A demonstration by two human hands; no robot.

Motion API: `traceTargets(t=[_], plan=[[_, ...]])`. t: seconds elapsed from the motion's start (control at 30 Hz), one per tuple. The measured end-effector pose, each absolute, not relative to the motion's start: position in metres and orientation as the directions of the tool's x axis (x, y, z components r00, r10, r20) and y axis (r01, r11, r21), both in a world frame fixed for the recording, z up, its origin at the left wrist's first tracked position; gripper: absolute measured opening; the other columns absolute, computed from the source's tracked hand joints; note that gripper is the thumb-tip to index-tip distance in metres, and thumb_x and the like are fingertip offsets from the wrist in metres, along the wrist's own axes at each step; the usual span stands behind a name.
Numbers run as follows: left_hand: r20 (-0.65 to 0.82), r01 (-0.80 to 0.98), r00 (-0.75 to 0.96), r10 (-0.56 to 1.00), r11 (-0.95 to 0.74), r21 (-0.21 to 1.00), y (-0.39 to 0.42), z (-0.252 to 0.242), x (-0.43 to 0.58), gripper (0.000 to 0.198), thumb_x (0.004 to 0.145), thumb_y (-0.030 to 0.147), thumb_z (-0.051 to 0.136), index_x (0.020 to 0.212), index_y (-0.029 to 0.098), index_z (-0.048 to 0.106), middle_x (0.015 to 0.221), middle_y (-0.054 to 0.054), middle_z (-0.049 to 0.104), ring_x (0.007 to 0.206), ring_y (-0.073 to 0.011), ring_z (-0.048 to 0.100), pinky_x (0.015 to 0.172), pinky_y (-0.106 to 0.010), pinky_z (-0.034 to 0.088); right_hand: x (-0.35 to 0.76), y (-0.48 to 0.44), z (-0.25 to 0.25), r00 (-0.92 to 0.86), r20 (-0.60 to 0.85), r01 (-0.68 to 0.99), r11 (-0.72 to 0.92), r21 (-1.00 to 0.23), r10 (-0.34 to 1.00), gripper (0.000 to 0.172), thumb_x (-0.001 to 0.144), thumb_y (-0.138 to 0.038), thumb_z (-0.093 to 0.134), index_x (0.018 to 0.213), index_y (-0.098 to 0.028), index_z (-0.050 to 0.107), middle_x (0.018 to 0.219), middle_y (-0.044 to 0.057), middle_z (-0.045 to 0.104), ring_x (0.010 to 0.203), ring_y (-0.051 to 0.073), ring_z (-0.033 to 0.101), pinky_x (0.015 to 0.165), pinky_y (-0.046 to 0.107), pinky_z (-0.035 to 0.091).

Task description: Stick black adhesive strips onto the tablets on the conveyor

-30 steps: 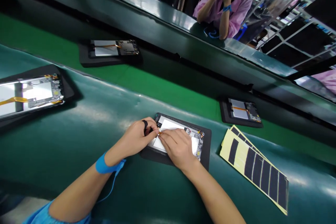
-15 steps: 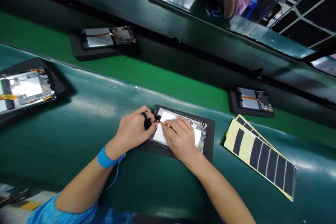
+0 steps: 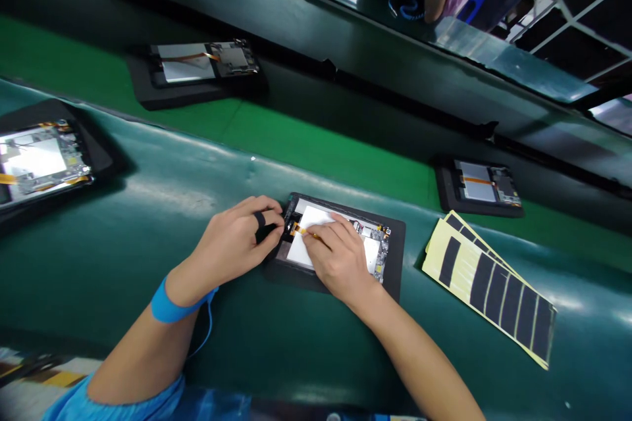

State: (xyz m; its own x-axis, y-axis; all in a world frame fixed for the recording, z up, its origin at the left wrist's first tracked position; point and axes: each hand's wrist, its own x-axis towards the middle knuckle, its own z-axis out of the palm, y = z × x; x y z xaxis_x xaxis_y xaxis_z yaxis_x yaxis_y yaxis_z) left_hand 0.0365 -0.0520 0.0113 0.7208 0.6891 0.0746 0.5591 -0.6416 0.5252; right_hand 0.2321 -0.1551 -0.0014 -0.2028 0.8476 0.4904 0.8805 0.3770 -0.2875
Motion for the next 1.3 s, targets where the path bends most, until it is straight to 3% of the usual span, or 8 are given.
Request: traceTargets(t=[0.23,0.6,0.9,1.1,1.3], plan=[[0.095,0.481,0.801,0.591,-0.73,0.485,-0.048,0.016,0.025,0.029,0.098,0.025,0.048,0.108,0.021,0.075,0.127,-0.01,0.064,0.106,-0.0278,0.062,0.094,-0.047,0.054,0.231,-0.155,-0.001,-0.19,0.52,0.881,0.379,-0.284,0.833,0.015,0.095,-0.01,0.063,0.092,-0.023,0.071,0.093,0.002,0.078,0.079,0.015,0.071,0.096,0.041,0.057],[0.01,0.428,0.873,0.488,-0.774,0.468,-0.049,0.018,0.019,0.036,0.099,0.024,0.049,0.128,0.028,0.069,0.143,-0.011,0.056,0.125,-0.0321,0.057,0.103,-0.053,0.051,0.231,-0.155,-0.003,-0.194,0.503,0.874,0.381,-0.3,0.842,0.017,0.095,-0.01,0.062,0.094,-0.024,0.072,0.095,0.001,0.078,0.081,0.015,0.07,0.098,0.042,0.056],[-0.01,0.424,0.893,0.449,-0.835,0.351,-0.054,0.021,0.019,0.039,0.1,0.028,0.053,0.137,0.033,0.063,0.153,-0.014,0.045,0.127,-0.0375,0.054,0.097,-0.055,0.052,0.231,-0.152,0.001,-0.253,0.511,0.872,0.423,-0.247,0.821,0.012,0.093,-0.007,0.065,0.093,-0.018,0.07,0.094,0.003,0.078,0.08,0.014,0.069,0.099,0.04,0.054],[-0.027,0.452,0.887,0.462,-0.853,0.261,-0.058,0.023,0.021,0.041,0.1,0.028,0.051,0.139,0.032,0.062,0.147,-0.015,0.053,0.119,-0.0359,0.06,0.09,-0.053,0.054,0.233,-0.152,0.001,-0.291,0.501,0.875,0.438,-0.206,0.815,0.013,0.094,-0.007,0.063,0.098,-0.017,0.071,0.096,0.004,0.078,0.081,0.016,0.067,0.1,0.042,0.055],[-0.039,0.435,0.895,0.444,-0.853,0.287,-0.057,0.023,0.017,0.039,0.099,0.03,0.053,0.136,0.032,0.064,0.147,-0.015,0.053,0.121,-0.0353,0.06,0.091,-0.051,0.054,0.237,-0.151,-0.004,-0.304,0.521,0.833,0.488,-0.261,0.798,0.016,0.094,-0.007,0.063,0.1,-0.016,0.073,0.098,0.006,0.079,0.087,0.016,0.07,0.096,0.04,0.058]])
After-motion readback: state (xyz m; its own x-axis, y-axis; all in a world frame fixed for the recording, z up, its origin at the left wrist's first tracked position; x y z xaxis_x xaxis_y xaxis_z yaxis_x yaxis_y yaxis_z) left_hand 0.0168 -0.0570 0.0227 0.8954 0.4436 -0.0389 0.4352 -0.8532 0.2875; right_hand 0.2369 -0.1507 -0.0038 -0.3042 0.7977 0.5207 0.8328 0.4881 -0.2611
